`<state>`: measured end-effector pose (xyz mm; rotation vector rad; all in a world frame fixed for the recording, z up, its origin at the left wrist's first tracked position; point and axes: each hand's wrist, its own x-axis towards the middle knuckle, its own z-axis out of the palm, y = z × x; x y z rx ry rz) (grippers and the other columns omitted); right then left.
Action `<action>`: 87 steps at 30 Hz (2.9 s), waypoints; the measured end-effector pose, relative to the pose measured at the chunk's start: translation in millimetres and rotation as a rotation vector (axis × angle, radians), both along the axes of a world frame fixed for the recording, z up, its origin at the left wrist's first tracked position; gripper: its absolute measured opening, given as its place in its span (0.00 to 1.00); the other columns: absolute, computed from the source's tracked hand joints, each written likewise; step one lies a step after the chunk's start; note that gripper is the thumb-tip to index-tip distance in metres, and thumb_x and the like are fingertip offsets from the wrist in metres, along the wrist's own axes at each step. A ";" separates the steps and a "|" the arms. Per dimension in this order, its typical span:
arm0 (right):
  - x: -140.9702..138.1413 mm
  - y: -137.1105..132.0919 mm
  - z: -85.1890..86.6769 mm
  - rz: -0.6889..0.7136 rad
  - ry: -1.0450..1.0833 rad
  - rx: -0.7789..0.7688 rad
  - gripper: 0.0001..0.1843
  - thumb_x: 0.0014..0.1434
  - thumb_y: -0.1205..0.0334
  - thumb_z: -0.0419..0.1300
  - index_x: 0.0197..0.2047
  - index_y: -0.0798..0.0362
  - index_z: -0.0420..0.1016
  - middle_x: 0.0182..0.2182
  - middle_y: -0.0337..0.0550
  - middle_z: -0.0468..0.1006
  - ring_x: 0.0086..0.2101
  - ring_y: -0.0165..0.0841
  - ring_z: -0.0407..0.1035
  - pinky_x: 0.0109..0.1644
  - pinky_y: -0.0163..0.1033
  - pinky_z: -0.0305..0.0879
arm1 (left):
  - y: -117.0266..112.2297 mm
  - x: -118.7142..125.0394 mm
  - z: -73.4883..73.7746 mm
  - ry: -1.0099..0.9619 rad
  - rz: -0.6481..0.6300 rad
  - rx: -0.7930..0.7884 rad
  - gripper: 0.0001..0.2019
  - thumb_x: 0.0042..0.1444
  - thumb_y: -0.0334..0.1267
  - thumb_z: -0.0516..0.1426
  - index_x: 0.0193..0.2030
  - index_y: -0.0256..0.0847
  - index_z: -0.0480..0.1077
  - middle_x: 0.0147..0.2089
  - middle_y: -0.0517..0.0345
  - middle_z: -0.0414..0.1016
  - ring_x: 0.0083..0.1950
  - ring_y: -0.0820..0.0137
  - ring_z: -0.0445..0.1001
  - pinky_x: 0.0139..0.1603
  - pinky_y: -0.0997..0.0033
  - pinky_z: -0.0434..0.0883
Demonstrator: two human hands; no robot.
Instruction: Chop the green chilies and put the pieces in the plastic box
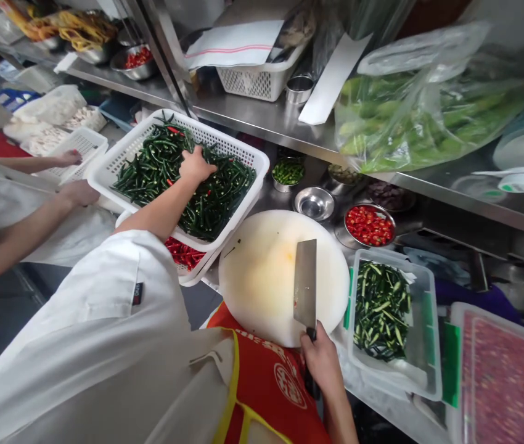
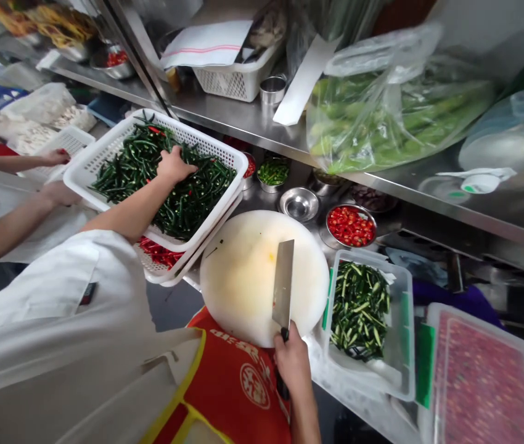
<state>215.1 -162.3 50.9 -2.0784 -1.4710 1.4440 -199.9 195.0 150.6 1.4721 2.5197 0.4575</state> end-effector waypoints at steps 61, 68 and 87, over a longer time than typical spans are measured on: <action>-22.1 -41.0 -2.4 -0.333 0.081 0.059 0.10 0.58 0.53 0.52 0.40 0.49 0.65 0.15 0.31 0.70 0.18 0.37 0.70 0.28 0.39 0.63 | -172.2 169.9 -144.0 -0.291 -0.887 -0.072 0.25 0.54 0.44 0.64 0.59 0.46 0.73 0.69 0.49 0.59 0.71 0.49 0.56 0.72 0.50 0.60; -24.6 -41.4 0.5 -0.320 0.068 0.075 0.15 0.61 0.46 0.51 0.40 0.49 0.67 0.19 0.34 0.73 0.21 0.37 0.71 0.31 0.39 0.64 | -170.0 167.5 -128.3 -0.238 -0.880 -0.008 0.18 0.59 0.41 0.60 0.55 0.42 0.76 0.71 0.48 0.59 0.72 0.53 0.55 0.75 0.55 0.53; 8.0 -57.8 21.4 -0.338 -0.012 -0.003 0.11 0.59 0.52 0.54 0.40 0.49 0.68 0.23 0.36 0.76 0.24 0.36 0.71 0.33 0.39 0.63 | -234.9 179.2 -133.3 0.012 -1.169 -0.246 0.17 0.61 0.25 0.48 0.44 0.40 0.77 0.49 0.47 0.73 0.52 0.58 0.71 0.55 0.60 0.70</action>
